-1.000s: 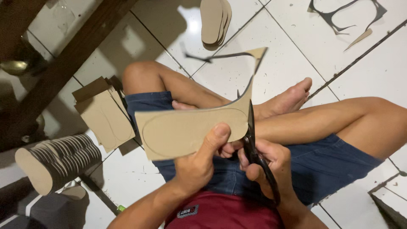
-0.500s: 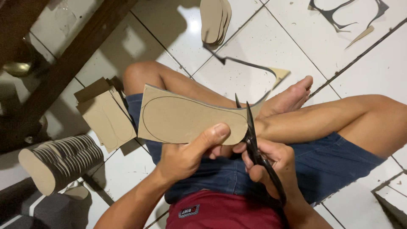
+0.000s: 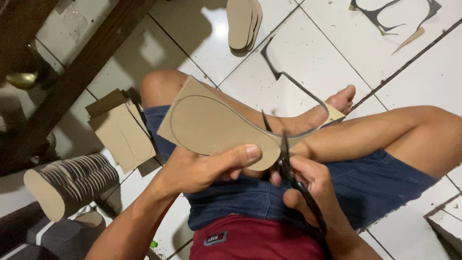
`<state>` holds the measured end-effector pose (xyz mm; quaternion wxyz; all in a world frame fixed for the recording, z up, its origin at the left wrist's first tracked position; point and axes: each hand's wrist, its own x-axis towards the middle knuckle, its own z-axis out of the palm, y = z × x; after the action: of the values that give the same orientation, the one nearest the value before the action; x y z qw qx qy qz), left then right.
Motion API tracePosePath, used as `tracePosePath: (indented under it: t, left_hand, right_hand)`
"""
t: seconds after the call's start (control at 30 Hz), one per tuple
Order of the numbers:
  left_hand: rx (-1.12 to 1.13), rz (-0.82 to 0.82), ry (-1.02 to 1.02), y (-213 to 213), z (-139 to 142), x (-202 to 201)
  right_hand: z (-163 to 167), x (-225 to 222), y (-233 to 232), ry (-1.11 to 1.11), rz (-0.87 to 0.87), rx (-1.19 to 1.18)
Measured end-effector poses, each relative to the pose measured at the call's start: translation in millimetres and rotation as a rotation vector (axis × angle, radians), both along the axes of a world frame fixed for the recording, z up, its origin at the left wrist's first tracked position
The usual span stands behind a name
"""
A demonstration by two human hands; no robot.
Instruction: The person sits on the tiled floor cutting cardboard insole blanks with scissors, trimming each blank along a drawn outline and setting finished insoles on a growing stack beside them. They briefly reach up to touch a phone on the workbench before resuming cutting.
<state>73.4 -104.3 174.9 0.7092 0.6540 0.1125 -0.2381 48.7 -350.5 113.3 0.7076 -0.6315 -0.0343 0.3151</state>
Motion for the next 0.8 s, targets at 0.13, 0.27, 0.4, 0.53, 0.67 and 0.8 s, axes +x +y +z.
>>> tracePosePath:
  t: [0.13, 0.27, 0.4, 0.53, 0.67, 0.8]
  left_hand:
    - [-0.090, -0.043, -0.086, 5, 4, 6]
    - [-0.132, -0.137, -0.113, 20, 3, 12]
    - [-0.043, -0.125, -0.071, 22, -6, 11]
    - [-0.058, 0.052, -0.341, 12, -14, 2]
    - [0.068, 0.028, -0.293, 7, -10, -6]
    - [0.039, 0.027, -0.272, 6, -3, -6]
  right_hand:
    - [0, 0, -2, 0.002, -0.001, 0.025]
    - [-3, -4, -9, 0.006, 0.054, -0.080]
    - [-4, -8, -15, -0.002, 0.091, -0.181]
    - [2, -8, -14, 0.014, 0.072, -0.258]
    - [4, -8, -10, -0.045, 0.073, -0.164]
    - [-8, -12, -12, -0.060, 0.076, -0.166]
